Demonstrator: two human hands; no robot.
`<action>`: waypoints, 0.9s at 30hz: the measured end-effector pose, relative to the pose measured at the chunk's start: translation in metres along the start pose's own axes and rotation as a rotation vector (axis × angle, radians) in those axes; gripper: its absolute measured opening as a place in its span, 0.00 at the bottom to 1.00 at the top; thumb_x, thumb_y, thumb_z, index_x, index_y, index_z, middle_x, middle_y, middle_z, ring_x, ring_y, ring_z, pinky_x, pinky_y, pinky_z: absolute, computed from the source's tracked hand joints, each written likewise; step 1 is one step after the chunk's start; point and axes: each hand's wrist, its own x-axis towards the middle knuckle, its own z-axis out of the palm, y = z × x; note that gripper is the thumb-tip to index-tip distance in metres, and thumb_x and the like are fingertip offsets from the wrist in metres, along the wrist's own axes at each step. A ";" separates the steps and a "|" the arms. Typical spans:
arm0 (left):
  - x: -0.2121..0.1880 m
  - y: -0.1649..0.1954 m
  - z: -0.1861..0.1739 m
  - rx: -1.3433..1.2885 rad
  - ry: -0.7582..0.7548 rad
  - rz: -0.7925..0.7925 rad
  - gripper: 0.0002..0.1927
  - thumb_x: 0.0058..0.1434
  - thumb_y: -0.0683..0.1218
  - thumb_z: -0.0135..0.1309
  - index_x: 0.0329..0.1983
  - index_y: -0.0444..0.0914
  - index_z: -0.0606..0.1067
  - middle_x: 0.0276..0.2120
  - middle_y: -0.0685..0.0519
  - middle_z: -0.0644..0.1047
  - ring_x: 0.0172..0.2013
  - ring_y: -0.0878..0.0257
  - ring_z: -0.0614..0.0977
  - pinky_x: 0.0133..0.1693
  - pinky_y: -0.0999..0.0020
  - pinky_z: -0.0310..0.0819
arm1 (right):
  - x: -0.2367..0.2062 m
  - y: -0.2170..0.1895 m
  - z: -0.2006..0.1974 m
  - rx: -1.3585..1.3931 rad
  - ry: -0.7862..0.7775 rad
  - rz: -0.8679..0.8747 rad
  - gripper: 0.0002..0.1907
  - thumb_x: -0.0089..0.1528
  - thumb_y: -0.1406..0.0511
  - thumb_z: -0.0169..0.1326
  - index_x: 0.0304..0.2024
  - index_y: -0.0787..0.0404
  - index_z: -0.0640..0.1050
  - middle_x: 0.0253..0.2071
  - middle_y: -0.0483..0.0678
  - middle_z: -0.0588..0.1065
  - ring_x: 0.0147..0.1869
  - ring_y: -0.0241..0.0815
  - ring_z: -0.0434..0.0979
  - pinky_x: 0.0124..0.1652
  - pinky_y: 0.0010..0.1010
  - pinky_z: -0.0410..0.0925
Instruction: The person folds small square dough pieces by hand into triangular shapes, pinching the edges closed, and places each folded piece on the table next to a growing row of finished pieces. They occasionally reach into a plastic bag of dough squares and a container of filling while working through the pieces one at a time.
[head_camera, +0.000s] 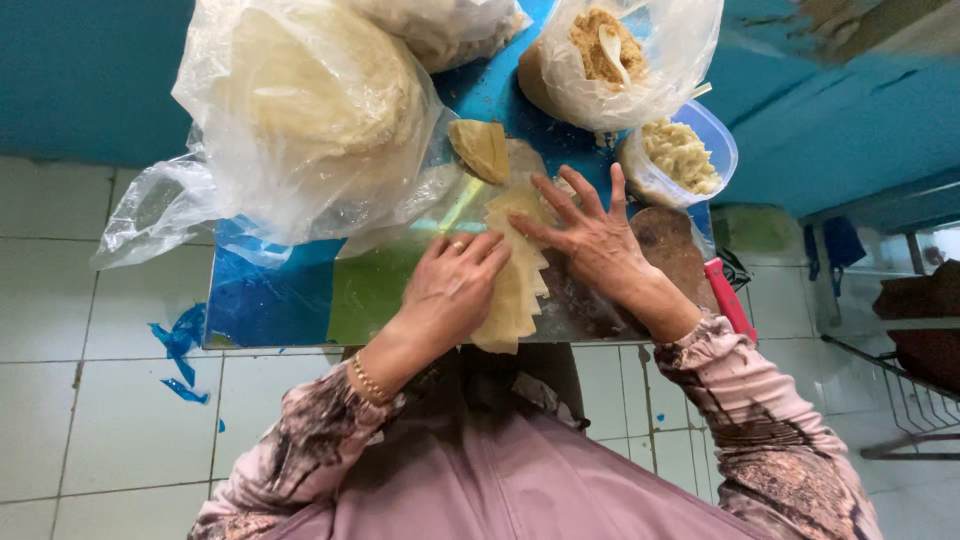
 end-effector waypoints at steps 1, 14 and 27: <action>0.010 -0.003 0.005 0.083 -0.007 0.022 0.24 0.51 0.38 0.54 0.54 0.35 0.74 0.57 0.46 0.75 0.55 0.50 0.76 0.55 0.44 0.65 | 0.003 0.002 0.001 0.000 -0.012 0.007 0.40 0.58 0.69 0.55 0.69 0.29 0.69 0.77 0.48 0.57 0.79 0.57 0.53 0.68 0.74 0.35; 0.031 -0.019 0.016 0.207 -0.208 -0.025 0.24 0.51 0.39 0.55 0.54 0.40 0.74 0.60 0.52 0.72 0.62 0.52 0.71 0.63 0.28 0.50 | 0.027 0.022 0.006 0.060 -0.007 0.115 0.40 0.52 0.68 0.60 0.66 0.34 0.70 0.76 0.52 0.55 0.78 0.61 0.50 0.66 0.77 0.33; 0.033 -0.039 0.015 -0.077 -0.187 -0.098 0.25 0.55 0.35 0.49 0.57 0.43 0.76 0.62 0.55 0.74 0.64 0.55 0.70 0.63 0.28 0.45 | 0.014 0.017 0.034 1.900 -0.340 0.745 0.19 0.67 0.67 0.47 0.58 0.67 0.79 0.20 0.37 0.62 0.19 0.27 0.54 0.19 0.20 0.48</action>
